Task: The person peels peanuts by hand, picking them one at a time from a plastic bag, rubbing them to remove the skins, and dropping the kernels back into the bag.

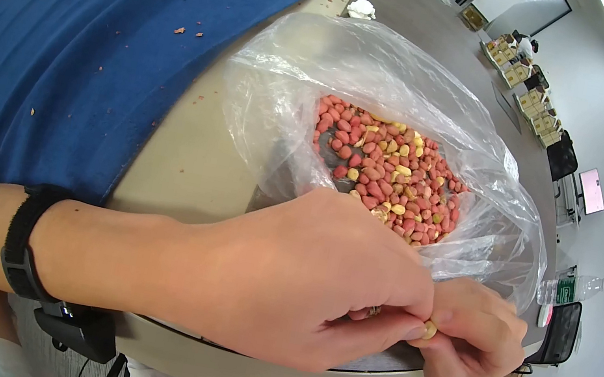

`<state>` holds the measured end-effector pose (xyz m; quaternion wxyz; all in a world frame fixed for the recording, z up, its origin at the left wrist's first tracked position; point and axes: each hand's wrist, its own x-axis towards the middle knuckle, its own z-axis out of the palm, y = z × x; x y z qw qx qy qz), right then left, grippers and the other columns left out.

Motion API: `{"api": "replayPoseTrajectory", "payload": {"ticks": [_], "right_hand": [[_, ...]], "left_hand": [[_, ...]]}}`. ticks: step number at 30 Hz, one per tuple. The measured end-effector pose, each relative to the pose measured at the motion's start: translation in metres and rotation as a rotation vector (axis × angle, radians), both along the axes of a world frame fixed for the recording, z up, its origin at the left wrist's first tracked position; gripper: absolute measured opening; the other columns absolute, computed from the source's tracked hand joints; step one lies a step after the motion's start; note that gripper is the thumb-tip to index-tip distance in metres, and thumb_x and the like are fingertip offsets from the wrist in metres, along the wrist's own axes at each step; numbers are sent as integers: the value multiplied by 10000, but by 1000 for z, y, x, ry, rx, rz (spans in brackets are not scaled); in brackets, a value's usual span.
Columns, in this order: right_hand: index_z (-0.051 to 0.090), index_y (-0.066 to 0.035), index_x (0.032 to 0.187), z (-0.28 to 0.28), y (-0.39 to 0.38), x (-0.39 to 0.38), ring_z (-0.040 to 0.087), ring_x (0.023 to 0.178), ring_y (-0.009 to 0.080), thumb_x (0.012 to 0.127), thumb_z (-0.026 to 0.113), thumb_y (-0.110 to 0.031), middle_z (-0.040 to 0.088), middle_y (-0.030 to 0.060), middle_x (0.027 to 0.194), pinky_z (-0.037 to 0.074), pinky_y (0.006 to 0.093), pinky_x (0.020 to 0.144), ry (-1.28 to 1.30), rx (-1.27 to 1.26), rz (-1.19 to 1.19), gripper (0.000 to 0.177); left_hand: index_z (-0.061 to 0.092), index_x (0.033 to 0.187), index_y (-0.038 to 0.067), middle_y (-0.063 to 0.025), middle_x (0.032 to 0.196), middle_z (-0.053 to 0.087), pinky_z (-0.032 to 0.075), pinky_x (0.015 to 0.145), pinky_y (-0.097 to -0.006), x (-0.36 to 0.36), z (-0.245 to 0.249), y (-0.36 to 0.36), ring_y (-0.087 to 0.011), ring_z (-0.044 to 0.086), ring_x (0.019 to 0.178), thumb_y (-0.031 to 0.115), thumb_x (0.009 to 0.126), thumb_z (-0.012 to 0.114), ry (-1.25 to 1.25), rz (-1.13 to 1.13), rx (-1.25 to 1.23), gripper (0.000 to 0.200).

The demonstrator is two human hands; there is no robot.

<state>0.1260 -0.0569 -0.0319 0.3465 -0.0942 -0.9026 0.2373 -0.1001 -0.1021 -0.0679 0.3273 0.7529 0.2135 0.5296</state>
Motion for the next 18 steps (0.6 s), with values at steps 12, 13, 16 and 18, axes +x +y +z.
{"api": "replayPoseTrajectory", "payload": {"ticks": [12, 13, 16, 18], "right_hand": [[683, 16, 935, -1, -2, -2, 755, 751, 289, 683, 815, 43, 719, 127, 781, 606, 337, 631, 34, 19, -7, 286], [683, 16, 935, 0, -2, -2, 755, 751, 289, 683, 815, 43, 719, 127, 781, 606, 337, 631, 35, 22, -7, 286], [687, 12, 939, 1, -1, 0, 755, 760, 286, 688, 796, 47, 730, 142, 804, 604, 335, 646, 2, -32, -24, 276], [688, 13, 942, 0, 0, 1, 755, 765, 284, 699, 791, 46, 736, 156, 820, 603, 337, 657, -2, -18, -26, 266]], "left_hand": [[693, 974, -1, -105, 822, 664, 504, 555, -329, 3, -2, -2, -260, 634, 640, -25, 832, 712, -3, 43, 73, 146], [689, 973, 0, -101, 820, 663, 495, 541, -323, 3, -2, -2, -252, 627, 628, -26, 832, 709, -5, 45, 76, 144], [679, 959, 1, -93, 805, 652, 460, 505, -309, 2, -1, -2, -229, 600, 596, -27, 837, 699, -5, 40, 33, 127], [675, 950, 2, -90, 798, 646, 445, 492, -306, 2, 0, -2, -219, 588, 584, -28, 839, 694, 0, 37, 35, 117]]}}
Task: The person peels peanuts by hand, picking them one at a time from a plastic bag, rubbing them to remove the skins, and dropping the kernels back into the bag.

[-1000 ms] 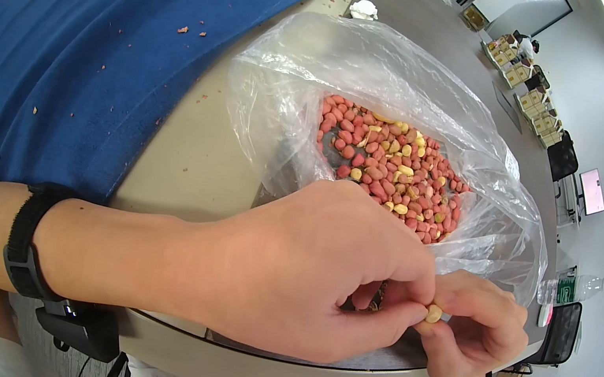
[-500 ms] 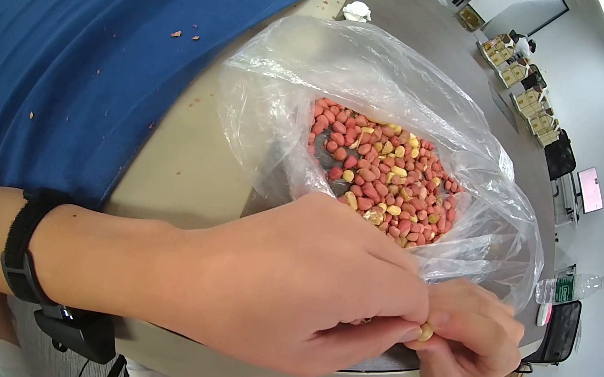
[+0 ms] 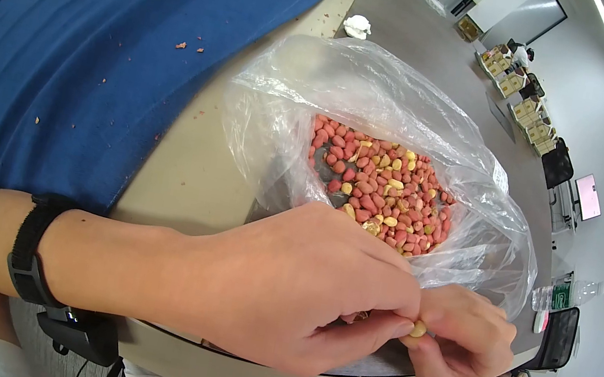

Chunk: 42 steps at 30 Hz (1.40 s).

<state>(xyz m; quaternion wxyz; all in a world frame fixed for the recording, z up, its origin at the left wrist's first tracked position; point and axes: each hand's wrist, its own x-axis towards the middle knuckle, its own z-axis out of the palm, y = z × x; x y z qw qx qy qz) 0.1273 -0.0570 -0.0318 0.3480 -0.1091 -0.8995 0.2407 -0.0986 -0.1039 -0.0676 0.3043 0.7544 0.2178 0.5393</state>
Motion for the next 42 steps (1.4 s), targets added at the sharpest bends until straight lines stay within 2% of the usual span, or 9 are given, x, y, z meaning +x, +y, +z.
{"api": "replayPoseTrajectory", "payload": {"ticks": [13, 26, 29, 30, 31, 34, 36, 37, 42], "right_hand": [[693, 35, 949, 0, -1, 0, 739, 724, 273, 689, 771, 82, 726, 183, 830, 596, 327, 656, 31, -104, -3, 275], [722, 44, 973, 2, -1, 2, 707, 717, 223, 689, 743, 136, 707, 169, 891, 572, 281, 630, 29, -20, -9, 299], [732, 31, 965, 1, 0, -3, 699, 696, 221, 687, 750, 145, 705, 161, 870, 566, 276, 626, 34, 21, -16, 301], [683, -36, 874, 0, -4, -4, 668, 685, 215, 711, 749, 58, 674, 120, 809, 524, 307, 615, 13, 36, -91, 199], [689, -40, 862, -1, -7, -2, 659, 674, 205, 708, 748, 67, 678, 112, 802, 519, 297, 605, 8, 58, -141, 197], [702, -30, 870, 5, -9, -6, 690, 686, 205, 700, 757, 64, 710, 122, 816, 540, 292, 613, 50, 77, -111, 202], [707, 8, 956, 16, -16, -8, 691, 776, 232, 778, 780, 53, 717, 131, 886, 544, 311, 707, -12, -28, -136, 198], [707, 8, 956, 16, -16, -9, 691, 776, 232, 778, 780, 53, 717, 131, 886, 544, 311, 707, 4, -20, -130, 198], [710, 3, 955, 17, -17, -9, 710, 762, 273, 732, 795, 67, 716, 145, 859, 556, 331, 694, -11, 61, -137, 247]], "left_hand": [[676, 961, 19, -48, 789, 641, 437, 454, -264, 1, 0, 0, -147, 573, 550, 6, 851, 713, -22, -6, -49, 117], [688, 950, 22, -41, 752, 645, 466, 464, -249, 0, 5, -1, -118, 602, 565, 50, 867, 726, 48, 33, -111, 96], [696, 963, 38, -51, 730, 646, 485, 484, -261, -4, 7, -1, -124, 615, 569, 101, 900, 710, 99, 11, -214, 90], [696, 965, 33, -53, 733, 647, 489, 490, -263, -4, 8, -2, -131, 617, 570, 105, 907, 704, 89, -14, -254, 92], [695, 967, 28, -54, 736, 649, 492, 496, -265, -4, 9, -2, -138, 619, 572, 108, 915, 699, 81, -38, -291, 96], [700, 969, 21, -65, 769, 670, 485, 505, -267, 0, 9, -4, -160, 619, 574, 113, 938, 678, 66, -10, -263, 100], [685, 949, 12, -91, 729, 650, 478, 542, -306, 1, 11, -6, -188, 610, 587, 133, 934, 668, 95, 6, -296, 123], [670, 929, 3, -117, 688, 630, 471, 579, -345, 1, 12, -6, -215, 601, 600, 153, 931, 658, 94, 7, -344, 150], [676, 933, 0, -119, 711, 647, 486, 591, -354, 1, 11, -7, -229, 612, 598, 159, 937, 648, 134, 36, -309, 162]]}}
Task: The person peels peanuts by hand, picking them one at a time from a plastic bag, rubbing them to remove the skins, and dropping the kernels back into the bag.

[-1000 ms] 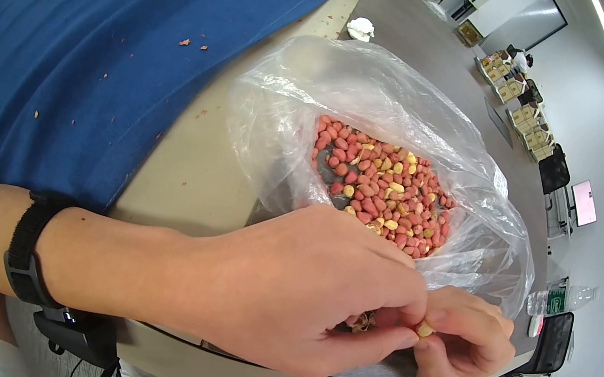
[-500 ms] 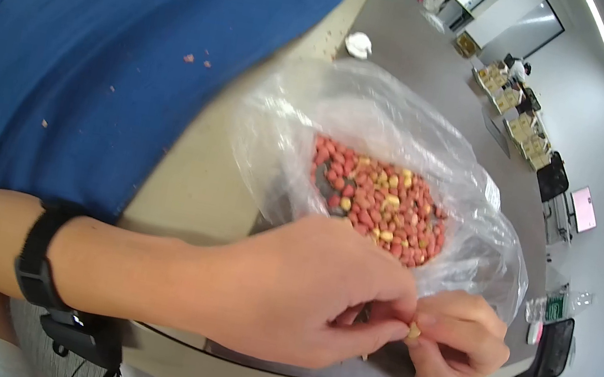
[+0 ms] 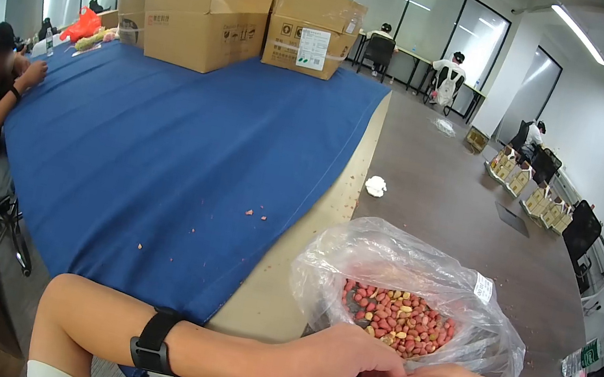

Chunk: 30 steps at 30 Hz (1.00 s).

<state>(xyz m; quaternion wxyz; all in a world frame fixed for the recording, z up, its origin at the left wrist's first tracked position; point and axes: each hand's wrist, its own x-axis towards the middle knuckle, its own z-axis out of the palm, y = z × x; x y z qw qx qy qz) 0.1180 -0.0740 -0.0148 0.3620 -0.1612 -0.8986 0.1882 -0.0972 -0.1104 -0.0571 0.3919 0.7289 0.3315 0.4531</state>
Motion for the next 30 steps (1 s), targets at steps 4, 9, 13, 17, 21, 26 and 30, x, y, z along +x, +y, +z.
{"api": "replayPoseTrajectory", "payload": {"ticks": [4, 9, 13, 17, 21, 26, 30], "right_hand": [[713, -8, 955, -2, 1, 1, 716, 766, 288, 732, 792, 55, 720, 145, 865, 561, 342, 692, -2, 78, -19, 244], [712, -29, 955, -3, -1, 1, 719, 776, 293, 745, 779, 34, 727, 140, 886, 561, 340, 690, -45, 126, -49, 229], [709, -32, 948, -3, -2, 1, 719, 773, 295, 745, 774, 36, 727, 139, 884, 560, 339, 688, -14, 54, -53, 224], [704, -24, 944, -2, -1, 0, 721, 765, 291, 743, 776, 42, 727, 145, 882, 561, 336, 685, -12, 18, -35, 224], [703, -12, 947, 0, -2, 1, 727, 771, 285, 742, 776, 60, 731, 152, 888, 565, 330, 688, -6, 0, -21, 229], [703, -9, 960, -1, -1, 2, 734, 798, 287, 751, 782, 56, 737, 153, 912, 569, 324, 703, -6, -31, -3, 233], [709, -1, 886, -14, 6, 5, 726, 716, 209, 702, 762, 68, 740, 137, 843, 567, 287, 639, -36, -3, 2, 204]], "left_hand": [[713, 985, 27, -75, 837, 693, 521, 560, -287, -1, -4, 2, -185, 653, 657, 88, 902, 691, 48, 25, 69, 106], [671, 938, -5, -121, 720, 653, 502, 605, -352, 1, -2, 1, -232, 648, 628, 152, 923, 653, 44, 46, 70, 158], [674, 938, 2, -119, 719, 652, 508, 611, -349, -1, 4, 0, -227, 649, 631, 155, 920, 653, 64, 40, -2, 155], [677, 945, 8, -112, 725, 657, 514, 613, -346, -1, 3, -1, -224, 652, 638, 151, 917, 655, 71, 46, 24, 148], [676, 949, 7, -109, 737, 659, 515, 612, -347, 0, 0, 0, -224, 654, 645, 144, 912, 656, 85, 46, 57, 143], [669, 917, 12, -106, 739, 651, 513, 609, -350, 0, -3, 0, -241, 645, 636, 127, 894, 667, 56, 61, 151, 118], [692, 912, 3, -66, 760, 663, 483, 481, -264, -3, -1, 2, -145, 629, 601, 18, 832, 725, 44, 61, 237, 88]]}}
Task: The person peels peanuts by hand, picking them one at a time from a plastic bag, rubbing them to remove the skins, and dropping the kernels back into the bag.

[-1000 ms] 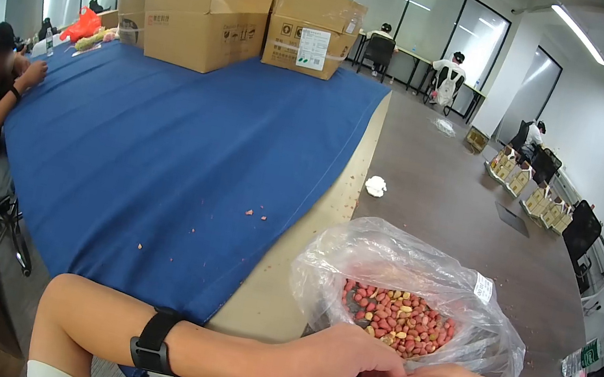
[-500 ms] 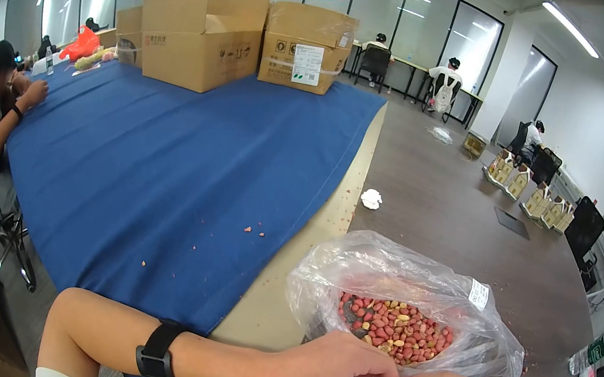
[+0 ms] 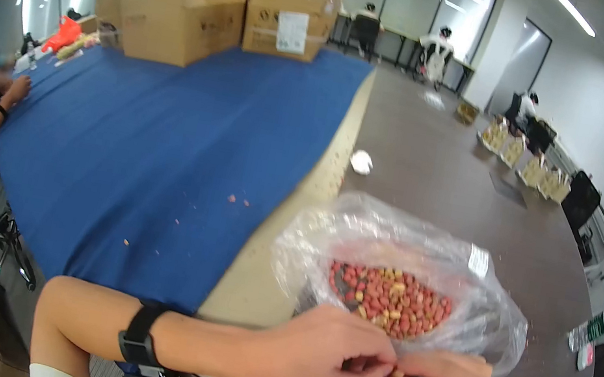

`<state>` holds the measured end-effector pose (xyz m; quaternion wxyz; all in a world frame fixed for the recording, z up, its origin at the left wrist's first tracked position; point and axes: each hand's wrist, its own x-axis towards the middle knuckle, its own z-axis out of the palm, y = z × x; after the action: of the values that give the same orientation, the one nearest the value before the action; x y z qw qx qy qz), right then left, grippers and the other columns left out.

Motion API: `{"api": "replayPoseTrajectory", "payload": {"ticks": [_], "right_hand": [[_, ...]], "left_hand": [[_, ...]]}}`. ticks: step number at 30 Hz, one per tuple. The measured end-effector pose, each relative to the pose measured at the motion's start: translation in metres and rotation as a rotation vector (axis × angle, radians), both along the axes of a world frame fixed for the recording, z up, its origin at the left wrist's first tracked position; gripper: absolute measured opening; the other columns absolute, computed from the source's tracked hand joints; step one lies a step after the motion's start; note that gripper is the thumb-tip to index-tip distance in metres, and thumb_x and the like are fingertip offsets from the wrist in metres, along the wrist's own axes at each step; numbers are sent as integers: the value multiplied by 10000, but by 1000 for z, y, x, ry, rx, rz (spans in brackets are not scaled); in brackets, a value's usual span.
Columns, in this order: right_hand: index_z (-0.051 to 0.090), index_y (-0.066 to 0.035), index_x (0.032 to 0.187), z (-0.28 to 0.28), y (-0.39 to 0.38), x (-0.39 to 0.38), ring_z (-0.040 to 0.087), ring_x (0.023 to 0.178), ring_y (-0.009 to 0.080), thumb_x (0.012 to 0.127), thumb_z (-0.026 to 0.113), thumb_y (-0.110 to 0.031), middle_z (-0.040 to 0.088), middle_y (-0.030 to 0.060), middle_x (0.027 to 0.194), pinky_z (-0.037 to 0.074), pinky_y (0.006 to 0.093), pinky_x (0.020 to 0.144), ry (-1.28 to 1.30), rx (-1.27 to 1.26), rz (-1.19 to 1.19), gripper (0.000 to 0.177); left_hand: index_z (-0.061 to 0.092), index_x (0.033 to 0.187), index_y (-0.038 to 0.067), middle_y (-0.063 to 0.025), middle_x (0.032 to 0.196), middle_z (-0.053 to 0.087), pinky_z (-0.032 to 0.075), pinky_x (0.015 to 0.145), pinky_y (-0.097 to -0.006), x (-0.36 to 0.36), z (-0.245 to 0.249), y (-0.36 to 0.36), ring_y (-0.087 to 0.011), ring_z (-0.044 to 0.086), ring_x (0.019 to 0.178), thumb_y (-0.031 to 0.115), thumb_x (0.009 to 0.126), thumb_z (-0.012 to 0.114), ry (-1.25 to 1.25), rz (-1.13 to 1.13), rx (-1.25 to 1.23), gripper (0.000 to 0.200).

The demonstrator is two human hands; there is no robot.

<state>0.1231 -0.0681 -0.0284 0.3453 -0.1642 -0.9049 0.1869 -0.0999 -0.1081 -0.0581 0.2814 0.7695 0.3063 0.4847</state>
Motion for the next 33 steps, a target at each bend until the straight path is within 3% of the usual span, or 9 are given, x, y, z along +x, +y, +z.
{"api": "replayPoseTrajectory", "payload": {"ticks": [7, 18, 26, 33], "right_hand": [[735, 7, 917, -6, 8, 3, 740, 761, 195, 731, 807, 56, 756, 96, 896, 583, 266, 658, 112, -179, 42, 205], [742, 16, 928, -4, 9, 0, 732, 762, 193, 741, 781, 95, 744, 113, 887, 585, 265, 664, 104, -178, 38, 206], [750, -20, 909, -7, 10, -2, 703, 688, 200, 688, 799, 69, 724, 90, 856, 563, 268, 589, 101, 16, 45, 244], [749, -25, 905, -4, 6, -3, 700, 683, 192, 682, 799, 62, 722, 83, 853, 566, 274, 593, 64, 100, 16, 244]], "left_hand": [[703, 946, 3, -61, 751, 663, 464, 460, -233, 0, 0, 0, -107, 602, 559, 8, 831, 732, -38, -12, -47, 119], [708, 939, 20, -51, 769, 679, 473, 442, -220, 1, 0, 2, -99, 646, 590, 48, 834, 777, -33, 5, -25, 129], [711, 944, 18, -49, 755, 679, 468, 439, -215, 1, 2, 0, -92, 640, 589, 70, 842, 784, -26, -13, -89, 136], [712, 936, 1, -55, 747, 684, 462, 437, -216, 3, 2, 0, -92, 639, 596, 59, 849, 764, -52, -43, -182, 116]]}}
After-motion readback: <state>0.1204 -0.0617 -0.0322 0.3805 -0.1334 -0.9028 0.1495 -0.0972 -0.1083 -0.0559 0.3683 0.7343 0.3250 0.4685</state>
